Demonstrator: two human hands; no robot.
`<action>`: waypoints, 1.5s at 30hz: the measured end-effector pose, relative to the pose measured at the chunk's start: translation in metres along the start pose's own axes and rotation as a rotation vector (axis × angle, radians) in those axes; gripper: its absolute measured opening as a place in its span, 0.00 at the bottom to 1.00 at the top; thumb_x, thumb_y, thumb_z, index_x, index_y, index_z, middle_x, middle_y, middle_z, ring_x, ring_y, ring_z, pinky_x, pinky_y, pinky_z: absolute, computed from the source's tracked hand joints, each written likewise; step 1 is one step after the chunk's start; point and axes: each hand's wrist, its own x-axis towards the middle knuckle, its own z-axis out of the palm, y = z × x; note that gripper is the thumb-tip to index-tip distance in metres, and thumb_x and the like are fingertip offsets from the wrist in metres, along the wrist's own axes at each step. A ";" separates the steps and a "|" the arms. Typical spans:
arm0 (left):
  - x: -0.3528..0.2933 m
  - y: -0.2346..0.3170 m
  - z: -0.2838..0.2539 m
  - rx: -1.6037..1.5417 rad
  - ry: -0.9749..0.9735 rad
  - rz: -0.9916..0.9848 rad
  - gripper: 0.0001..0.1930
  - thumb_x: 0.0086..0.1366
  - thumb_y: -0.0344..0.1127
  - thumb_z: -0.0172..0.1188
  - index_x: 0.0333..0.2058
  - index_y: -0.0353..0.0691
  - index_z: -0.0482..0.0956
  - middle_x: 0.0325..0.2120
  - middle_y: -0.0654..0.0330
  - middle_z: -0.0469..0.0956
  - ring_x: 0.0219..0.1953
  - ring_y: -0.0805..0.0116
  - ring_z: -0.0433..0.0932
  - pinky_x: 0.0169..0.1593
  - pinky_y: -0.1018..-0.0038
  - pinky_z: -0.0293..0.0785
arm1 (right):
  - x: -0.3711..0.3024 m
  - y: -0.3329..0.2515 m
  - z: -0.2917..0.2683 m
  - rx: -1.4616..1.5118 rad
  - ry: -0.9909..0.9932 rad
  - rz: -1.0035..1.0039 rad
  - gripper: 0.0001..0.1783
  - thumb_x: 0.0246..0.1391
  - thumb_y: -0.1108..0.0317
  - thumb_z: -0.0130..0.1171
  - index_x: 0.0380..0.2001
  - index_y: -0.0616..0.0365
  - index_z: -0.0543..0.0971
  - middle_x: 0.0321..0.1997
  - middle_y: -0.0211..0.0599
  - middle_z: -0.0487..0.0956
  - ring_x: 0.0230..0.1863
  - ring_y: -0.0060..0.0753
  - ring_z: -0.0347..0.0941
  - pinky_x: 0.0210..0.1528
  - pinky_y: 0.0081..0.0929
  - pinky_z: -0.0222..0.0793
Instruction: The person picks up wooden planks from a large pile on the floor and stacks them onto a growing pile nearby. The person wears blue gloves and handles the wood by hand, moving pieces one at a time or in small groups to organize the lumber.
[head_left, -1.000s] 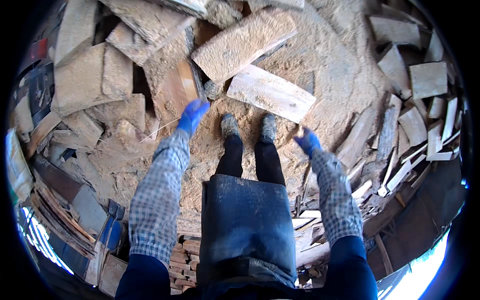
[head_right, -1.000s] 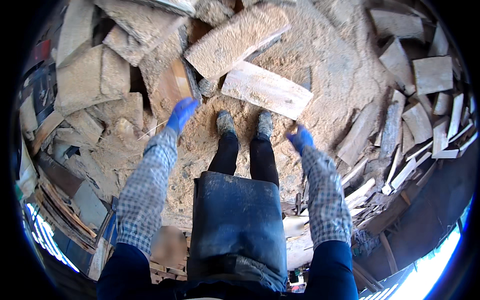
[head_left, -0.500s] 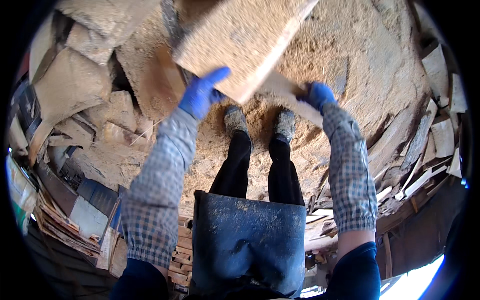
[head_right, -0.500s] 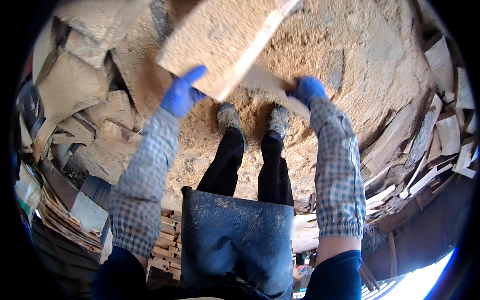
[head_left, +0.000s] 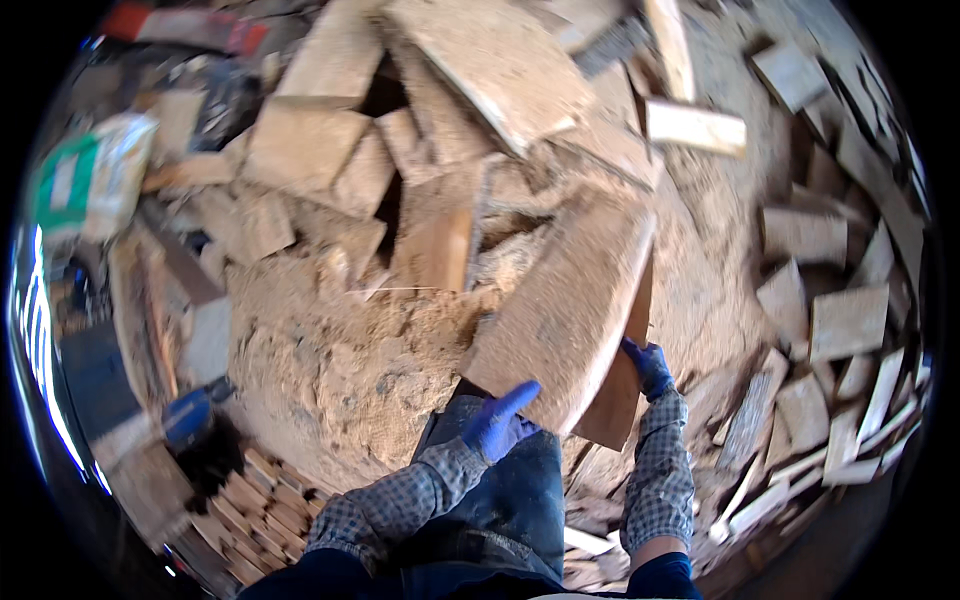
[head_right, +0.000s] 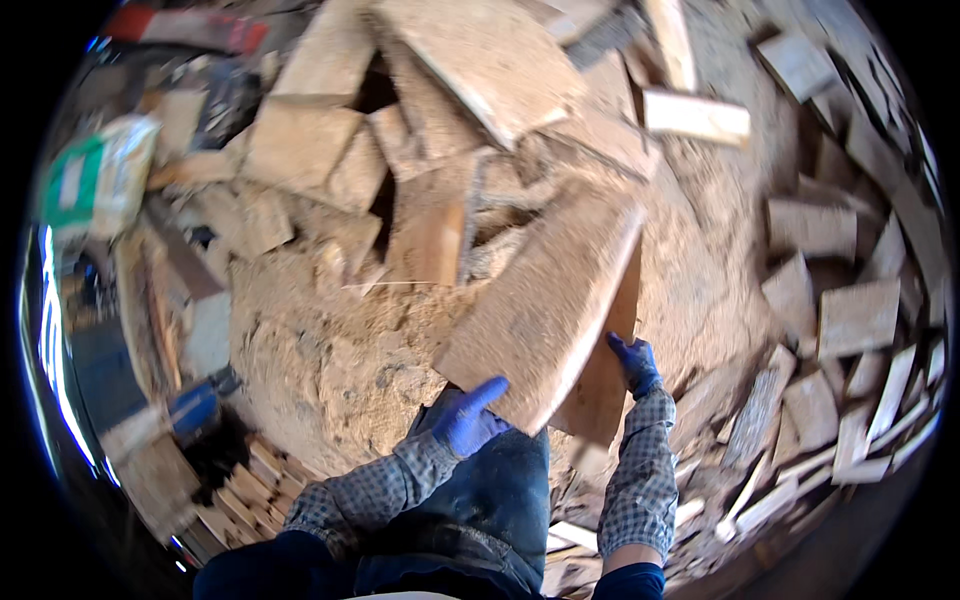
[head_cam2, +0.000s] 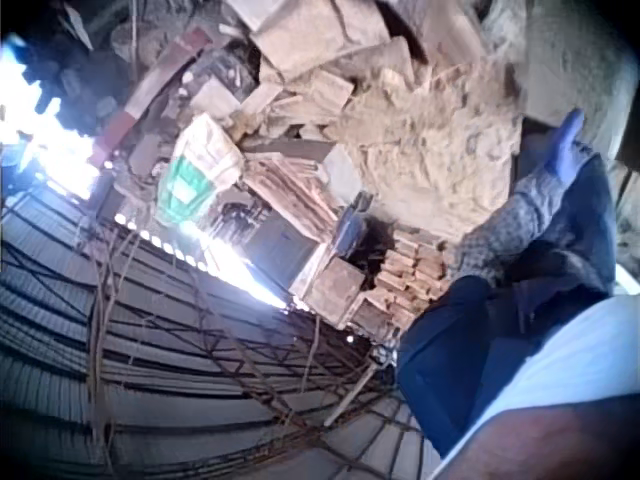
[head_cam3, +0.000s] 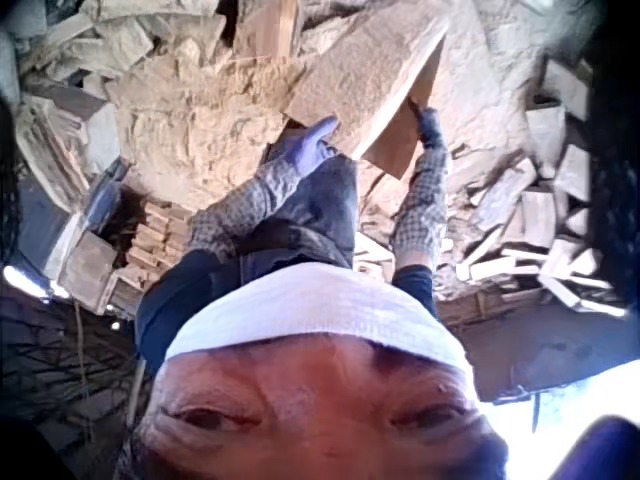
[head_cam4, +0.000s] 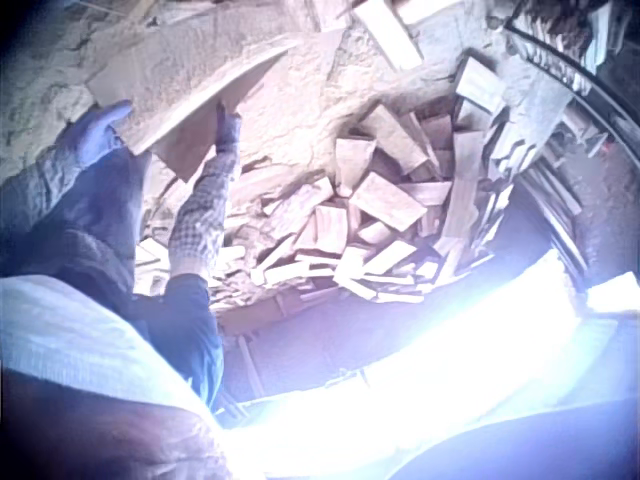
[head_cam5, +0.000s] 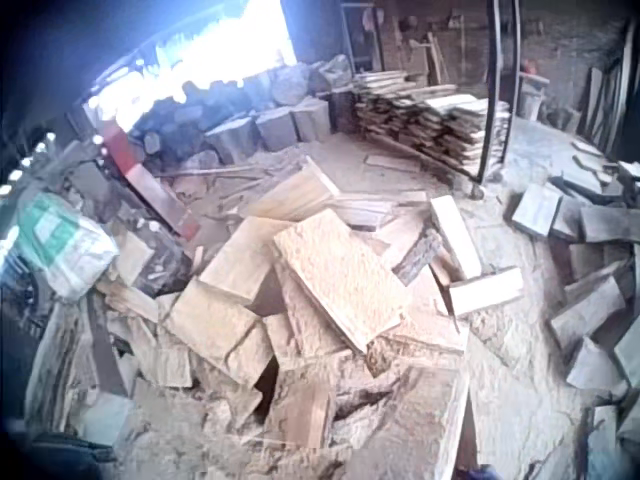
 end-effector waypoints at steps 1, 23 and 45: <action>-0.019 -0.005 -0.012 -0.060 -0.005 -0.068 0.27 0.59 0.35 0.63 0.56 0.47 0.66 0.51 0.61 0.73 0.53 0.63 0.73 0.54 0.62 0.71 | -0.007 -0.011 0.005 0.165 -0.077 -0.029 0.27 0.51 0.51 0.63 0.44 0.65 0.78 0.40 0.41 0.79 0.39 0.32 0.75 0.43 0.29 0.71; -0.414 0.238 -0.261 -0.216 0.047 1.138 0.26 0.66 0.41 0.54 0.60 0.39 0.63 0.54 0.55 0.70 0.56 0.59 0.70 0.60 0.62 0.67 | -0.331 -0.362 0.584 0.009 -1.015 -1.568 0.32 0.55 0.65 0.56 0.62 0.60 0.63 0.61 0.42 0.70 0.59 0.37 0.68 0.61 0.33 0.63; -0.484 0.617 -0.440 1.686 1.645 0.989 0.43 0.58 0.66 0.53 0.63 0.41 0.59 0.62 0.45 0.58 0.64 0.48 0.57 0.64 0.58 0.54 | -0.275 0.006 0.179 -0.525 0.326 0.297 0.24 0.53 0.47 0.57 0.33 0.60 0.80 0.27 0.41 0.79 0.27 0.38 0.73 0.29 0.38 0.65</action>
